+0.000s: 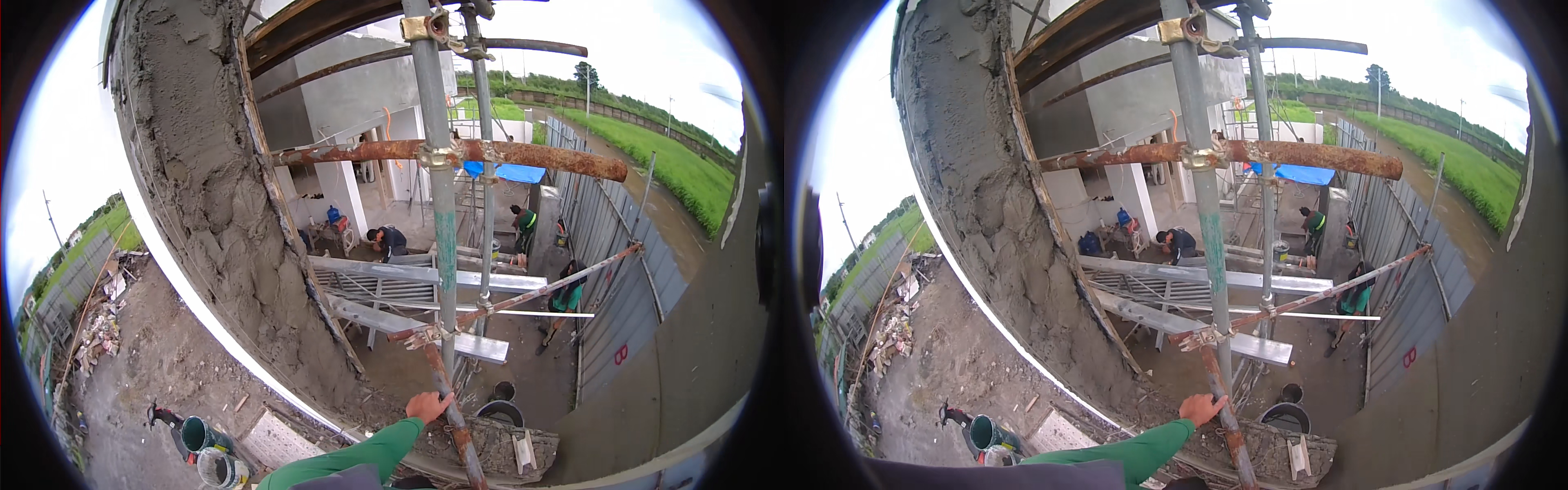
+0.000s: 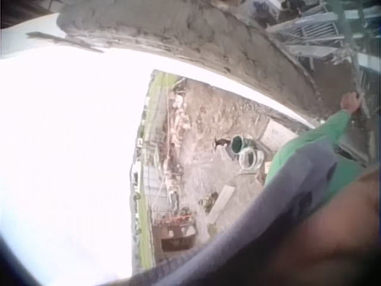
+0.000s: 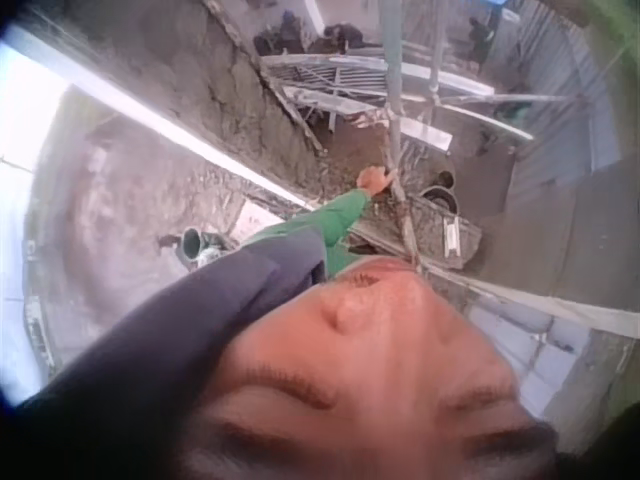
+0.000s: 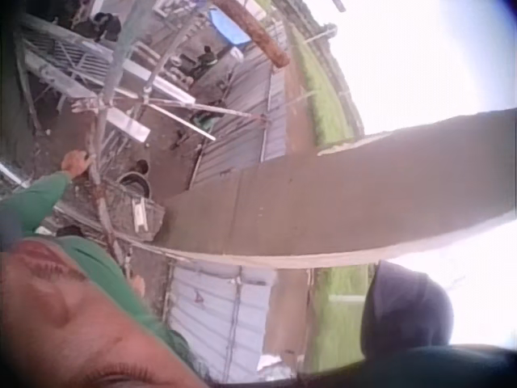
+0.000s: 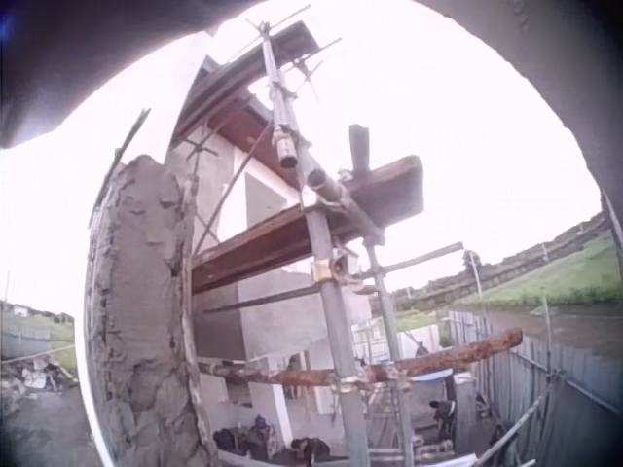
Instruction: The person assembles a metal scaffolding structure on a construction site. They connect metal poles using clamps and tighten them with a wrench while standing on the scaffolding platform.
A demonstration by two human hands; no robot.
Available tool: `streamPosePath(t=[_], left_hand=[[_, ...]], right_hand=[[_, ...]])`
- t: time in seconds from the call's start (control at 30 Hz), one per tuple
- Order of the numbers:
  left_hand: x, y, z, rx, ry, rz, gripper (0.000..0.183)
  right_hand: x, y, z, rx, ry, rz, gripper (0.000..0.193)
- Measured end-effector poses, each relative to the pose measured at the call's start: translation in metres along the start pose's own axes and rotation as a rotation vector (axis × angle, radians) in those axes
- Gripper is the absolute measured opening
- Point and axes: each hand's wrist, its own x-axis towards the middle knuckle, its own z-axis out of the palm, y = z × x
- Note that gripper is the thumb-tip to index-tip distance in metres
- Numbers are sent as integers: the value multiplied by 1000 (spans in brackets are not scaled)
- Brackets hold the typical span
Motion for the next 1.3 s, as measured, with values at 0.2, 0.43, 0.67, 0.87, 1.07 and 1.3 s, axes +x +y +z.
streamPosePath(t=[0.2,0.43,0.67,0.87,1.07,1.3], left_hand=[[3,-10,19,27,63,11,75],[1,-1,11,45,71,-5,74],[2,-3,13,51,88,7,73],[2,-2,16,51,118,5,72],[1,-1,14,54,105,-2,73],[2,-1,12,44,81,2,74]], right_hand=[[-29,61,20,37,-30,165,85],[-54,65,21,87,-21,213,96],[-32,102,62,37,197,68,66],[-37,99,62,25,200,93,61],[-38,94,60,2,200,117,66],[-41,88,56,-12,190,153,66]])
